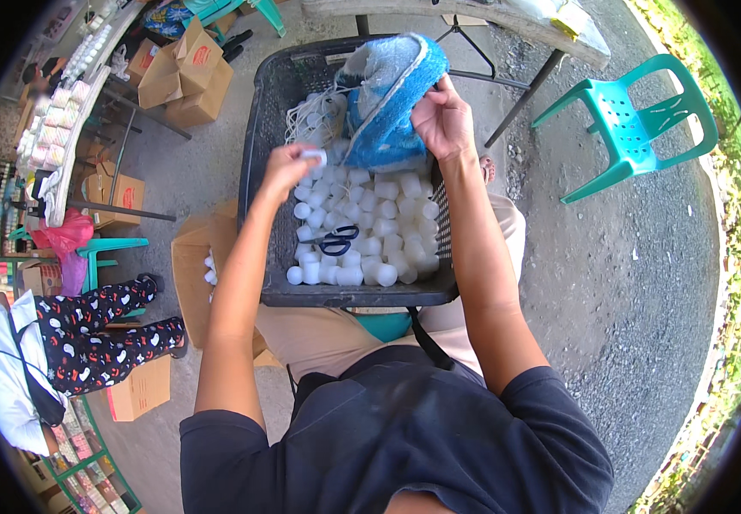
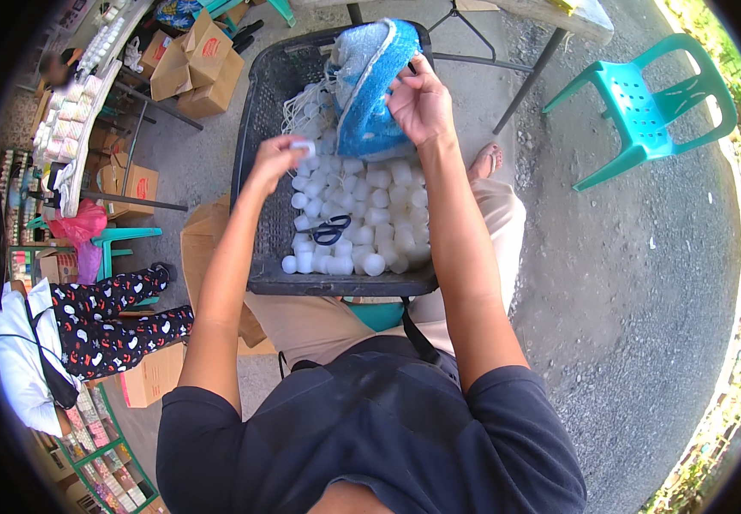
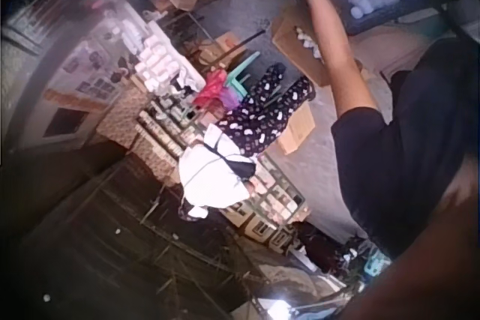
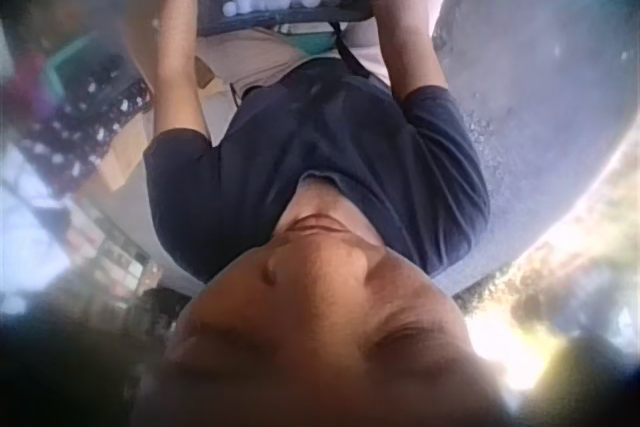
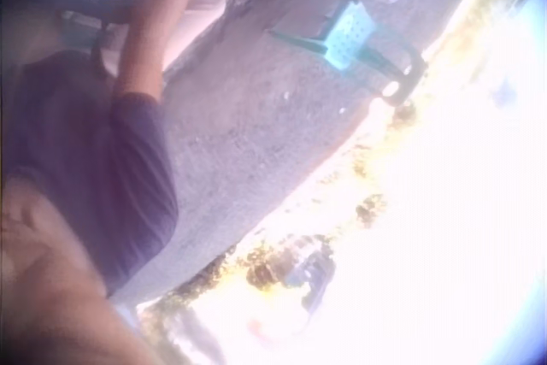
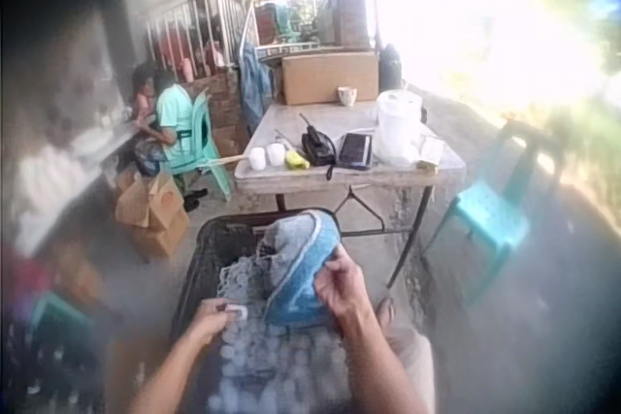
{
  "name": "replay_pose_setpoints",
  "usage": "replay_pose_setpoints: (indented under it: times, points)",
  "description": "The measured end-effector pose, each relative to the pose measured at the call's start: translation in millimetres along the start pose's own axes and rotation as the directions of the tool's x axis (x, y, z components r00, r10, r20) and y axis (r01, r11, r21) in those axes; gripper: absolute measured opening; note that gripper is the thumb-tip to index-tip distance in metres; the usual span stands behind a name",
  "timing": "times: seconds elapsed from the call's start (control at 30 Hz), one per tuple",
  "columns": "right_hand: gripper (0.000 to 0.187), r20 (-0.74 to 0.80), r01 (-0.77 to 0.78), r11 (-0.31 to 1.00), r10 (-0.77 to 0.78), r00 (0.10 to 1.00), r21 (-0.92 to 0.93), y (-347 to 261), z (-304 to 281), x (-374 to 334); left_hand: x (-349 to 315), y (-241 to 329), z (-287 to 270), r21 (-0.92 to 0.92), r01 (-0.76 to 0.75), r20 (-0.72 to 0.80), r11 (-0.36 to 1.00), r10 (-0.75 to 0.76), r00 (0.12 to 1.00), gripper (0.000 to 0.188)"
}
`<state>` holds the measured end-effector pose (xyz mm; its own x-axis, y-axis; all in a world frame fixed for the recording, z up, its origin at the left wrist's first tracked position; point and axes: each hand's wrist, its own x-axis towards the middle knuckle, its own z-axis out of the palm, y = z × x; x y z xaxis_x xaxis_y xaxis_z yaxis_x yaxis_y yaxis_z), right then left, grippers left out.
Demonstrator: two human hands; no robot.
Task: The person sits on the floor and repeatedly picks up white cylindrical objects from a basket. They use scissors to cut a string, tie it around the object, and wipe the object with a blue cloth. The person continues this process with multiple items.
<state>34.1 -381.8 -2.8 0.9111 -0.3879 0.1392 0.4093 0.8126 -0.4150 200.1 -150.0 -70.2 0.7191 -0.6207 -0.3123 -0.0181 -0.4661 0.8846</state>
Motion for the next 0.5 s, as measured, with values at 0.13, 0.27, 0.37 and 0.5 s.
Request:
replay_pose_setpoints:
  times: [0.13, 0.27, 0.37, 0.5]
  points:
    - [0.038, -0.138, -0.196, 0.977, 0.183, 0.973, -0.088, 38, -23, 4, -11, 68, 12, -0.575, -0.353, -0.290, 0.738, 0.219, 0.931, 0.033]
    - [0.026, 0.038, -0.168, 0.921, 0.194, 0.980, -0.351, 100, -6, 2, -39, 70, 54, 0.238, -0.567, -0.455, 0.789, 0.606, 0.652, 0.042]
    - [0.027, 0.068, 0.189, 0.581, -0.222, 0.973, -0.791, 91, 6, 32, -44, 98, 31, 0.652, -0.467, -0.157, 0.597, 0.709, 0.687, 0.059]
    - [0.033, 0.210, 0.272, 0.509, -0.177, 0.961, -0.817, 86, 29, 24, -43, 100, 5, 0.383, -0.670, -0.073, 0.636, 0.744, 0.665, 0.069]
